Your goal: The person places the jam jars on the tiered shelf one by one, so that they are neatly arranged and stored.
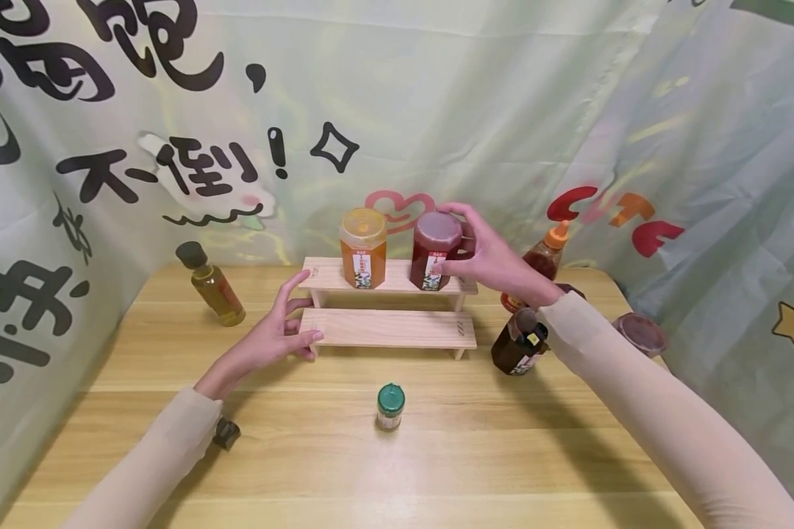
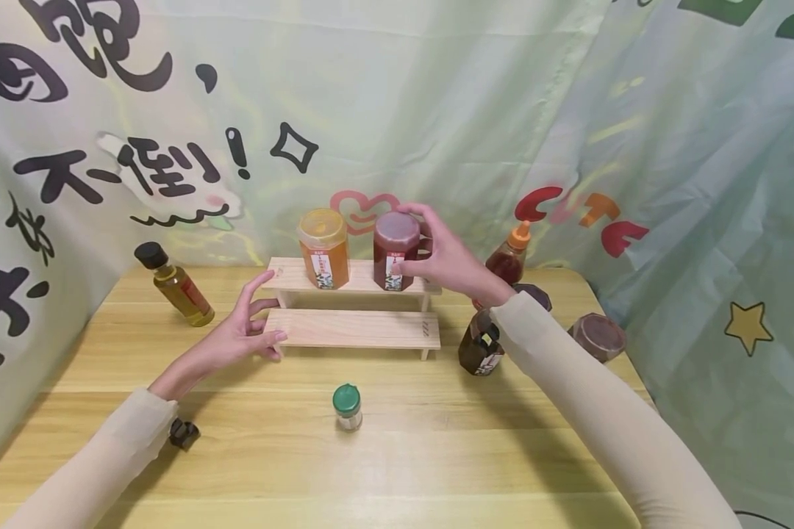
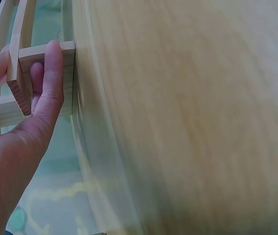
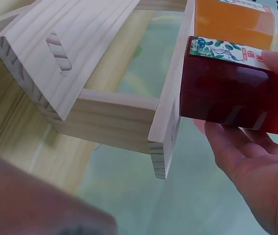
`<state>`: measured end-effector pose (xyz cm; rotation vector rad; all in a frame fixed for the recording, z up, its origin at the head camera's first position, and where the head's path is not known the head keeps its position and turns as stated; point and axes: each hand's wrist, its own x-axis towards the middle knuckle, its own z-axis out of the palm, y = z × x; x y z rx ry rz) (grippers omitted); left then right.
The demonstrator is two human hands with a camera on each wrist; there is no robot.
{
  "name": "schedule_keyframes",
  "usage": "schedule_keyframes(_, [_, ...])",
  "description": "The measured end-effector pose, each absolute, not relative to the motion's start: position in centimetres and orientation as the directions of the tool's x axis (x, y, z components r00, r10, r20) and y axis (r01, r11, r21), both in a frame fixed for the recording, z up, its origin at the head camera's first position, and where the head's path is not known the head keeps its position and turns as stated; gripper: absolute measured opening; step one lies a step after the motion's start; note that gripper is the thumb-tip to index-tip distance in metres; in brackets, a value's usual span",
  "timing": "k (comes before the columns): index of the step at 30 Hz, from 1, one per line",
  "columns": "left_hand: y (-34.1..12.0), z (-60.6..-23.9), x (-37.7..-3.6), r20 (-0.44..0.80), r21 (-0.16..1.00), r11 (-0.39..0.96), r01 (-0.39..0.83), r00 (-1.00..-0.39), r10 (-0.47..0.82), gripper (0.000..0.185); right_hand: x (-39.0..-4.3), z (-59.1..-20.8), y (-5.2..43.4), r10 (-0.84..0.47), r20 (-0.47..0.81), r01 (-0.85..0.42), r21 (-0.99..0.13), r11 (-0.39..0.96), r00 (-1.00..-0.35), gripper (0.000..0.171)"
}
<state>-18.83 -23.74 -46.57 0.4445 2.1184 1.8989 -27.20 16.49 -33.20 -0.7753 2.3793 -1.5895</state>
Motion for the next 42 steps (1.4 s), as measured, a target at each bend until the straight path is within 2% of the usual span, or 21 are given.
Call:
schedule_keyframes(13, [-23.7,-46.5,-18.8,0.001,0.995,0.094,0.041,-0.920,0.392,0.113,-26.4,-32.7,17.2,-0.566,0.081,-0.294,-0.909,0.296,-0.821,0.100])
schedule_keyframes(22, [-23.8,-46.6,-18.8,0.002,0.993,0.106,0.046,-0.922,0.388,0.114,-25.5,-32.1,19.1,-0.527,0.075,-0.280,-0.905,0.320,-0.846,0.099])
schedule_keyframes(33, [-23.8,-46.8,-18.6,-0.003,0.993,0.109,0.042,-0.923,0.384,0.114,-22.2,-31.2,23.4,-0.474,0.176,-0.377,-0.849,0.370,-0.863,0.077])
schedule_keyframes(42, [-23.7,-46.9,-18.8,0.021,0.993,0.099,0.066,-0.918,0.395,0.113,-19.1,-33.0,27.3,-0.454,0.217,-0.423,-0.802,0.421,-0.864,0.066])
